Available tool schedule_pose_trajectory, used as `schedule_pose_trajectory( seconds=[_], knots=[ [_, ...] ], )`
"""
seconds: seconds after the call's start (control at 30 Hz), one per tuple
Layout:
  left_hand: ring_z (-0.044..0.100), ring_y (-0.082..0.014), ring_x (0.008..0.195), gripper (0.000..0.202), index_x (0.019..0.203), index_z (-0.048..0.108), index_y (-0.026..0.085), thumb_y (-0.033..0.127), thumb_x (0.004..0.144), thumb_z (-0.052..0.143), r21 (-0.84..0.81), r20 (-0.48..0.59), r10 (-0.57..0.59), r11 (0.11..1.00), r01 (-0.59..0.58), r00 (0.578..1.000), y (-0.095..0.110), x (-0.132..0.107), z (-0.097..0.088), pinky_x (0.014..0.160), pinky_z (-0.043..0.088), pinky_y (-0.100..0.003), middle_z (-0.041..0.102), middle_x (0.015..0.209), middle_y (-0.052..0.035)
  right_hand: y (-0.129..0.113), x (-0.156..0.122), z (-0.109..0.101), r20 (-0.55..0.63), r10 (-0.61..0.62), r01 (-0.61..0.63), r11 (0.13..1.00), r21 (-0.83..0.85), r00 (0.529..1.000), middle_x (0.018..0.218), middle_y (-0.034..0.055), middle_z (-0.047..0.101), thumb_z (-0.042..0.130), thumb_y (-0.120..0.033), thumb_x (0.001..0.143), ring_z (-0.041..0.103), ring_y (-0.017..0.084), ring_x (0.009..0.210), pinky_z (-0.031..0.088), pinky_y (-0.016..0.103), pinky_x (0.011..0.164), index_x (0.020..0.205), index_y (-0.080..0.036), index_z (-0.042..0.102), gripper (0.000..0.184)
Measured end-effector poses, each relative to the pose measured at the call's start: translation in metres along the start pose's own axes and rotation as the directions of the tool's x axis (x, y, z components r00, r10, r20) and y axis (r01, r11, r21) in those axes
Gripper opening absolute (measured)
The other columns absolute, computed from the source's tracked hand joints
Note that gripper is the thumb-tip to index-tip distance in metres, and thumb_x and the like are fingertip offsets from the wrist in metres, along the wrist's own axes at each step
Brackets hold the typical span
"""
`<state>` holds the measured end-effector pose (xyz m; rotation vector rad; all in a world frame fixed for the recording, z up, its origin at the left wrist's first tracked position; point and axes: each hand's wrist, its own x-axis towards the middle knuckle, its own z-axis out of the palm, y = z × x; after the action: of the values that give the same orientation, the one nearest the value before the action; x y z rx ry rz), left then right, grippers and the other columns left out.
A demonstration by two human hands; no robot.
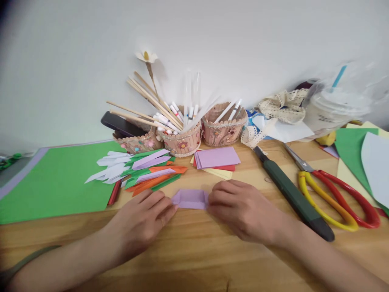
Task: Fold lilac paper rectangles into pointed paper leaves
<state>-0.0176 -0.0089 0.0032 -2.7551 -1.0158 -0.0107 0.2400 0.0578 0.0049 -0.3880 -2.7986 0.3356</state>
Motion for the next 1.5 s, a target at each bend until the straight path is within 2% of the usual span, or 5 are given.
schedule_pose_trajectory(
  seconds=[0.4, 0.53, 0.9, 1.17, 1.5],
  knots=[
    [0.050, -0.0273, 0.096, 0.039, 0.123, 0.056, 0.015, 0.034, 0.090, 0.055, -0.156, 0.051, -0.256, 0.953, 0.261, 0.965, -0.005, 0.013, 0.007, 0.076, 0.048, -0.041, 0.060, 0.097, -0.0100, -0.037, 0.020, 0.012, 0.033, -0.108, 0.094, 0.954, 0.285, 0.994, 0.116, 0.0106, 0.066, 0.036, -0.007, 0.090, 0.056, 0.017, 0.112, 0.046, 0.031, 0.095, 0.119, -0.012, 0.058, 0.037],
    [0.049, -0.0235, 0.090, 0.029, 0.119, 0.060, 0.023, 0.030, 0.091, 0.054, -0.268, 0.024, -0.196, 0.943, 0.195, 0.980, -0.009, 0.014, 0.014, 0.076, 0.048, -0.038, 0.058, 0.097, -0.0074, -0.019, 0.015, 0.017, -0.126, 0.129, -0.113, 0.986, 0.126, 0.984, 0.119, 0.0125, 0.064, 0.039, -0.008, 0.090, 0.057, 0.018, 0.112, 0.050, 0.034, 0.091, 0.125, -0.014, 0.054, 0.038],
    [0.055, -0.0186, 0.081, 0.019, 0.093, 0.067, 0.019, 0.019, 0.092, 0.048, -0.311, -0.304, -0.196, 0.945, 0.098, 0.932, -0.006, 0.007, 0.017, 0.073, 0.047, -0.031, 0.067, 0.084, -0.0038, -0.017, 0.011, 0.015, -0.066, 0.127, -0.141, 0.941, -0.306, 0.990, 0.099, 0.0126, 0.067, 0.034, -0.014, 0.096, 0.060, 0.022, 0.088, 0.052, 0.038, 0.073, 0.098, -0.012, 0.065, 0.031],
    [0.061, -0.0162, 0.088, 0.026, 0.105, 0.058, 0.018, 0.008, 0.090, 0.040, -0.486, -0.068, -0.354, 0.828, 0.279, 0.933, -0.011, 0.007, 0.022, 0.077, 0.052, -0.029, 0.062, 0.102, -0.0051, -0.014, 0.012, 0.022, -0.117, 0.178, -0.206, 0.934, -0.292, 0.977, 0.086, 0.0093, 0.062, 0.040, -0.018, 0.095, 0.056, 0.021, 0.079, 0.050, 0.035, 0.068, 0.117, -0.010, 0.058, 0.029],
    [0.061, -0.0170, 0.087, 0.022, 0.098, 0.061, 0.017, 0.019, 0.096, 0.039, -0.420, 0.038, -0.325, 0.853, 0.310, 0.945, -0.011, 0.008, 0.023, 0.075, 0.052, -0.028, 0.064, 0.096, -0.0044, -0.012, 0.016, 0.019, -0.086, 0.186, -0.200, 0.958, -0.207, 0.979, 0.088, 0.0095, 0.062, 0.041, -0.018, 0.095, 0.056, 0.020, 0.080, 0.051, 0.034, 0.070, 0.103, -0.011, 0.065, 0.026]
  ],
)
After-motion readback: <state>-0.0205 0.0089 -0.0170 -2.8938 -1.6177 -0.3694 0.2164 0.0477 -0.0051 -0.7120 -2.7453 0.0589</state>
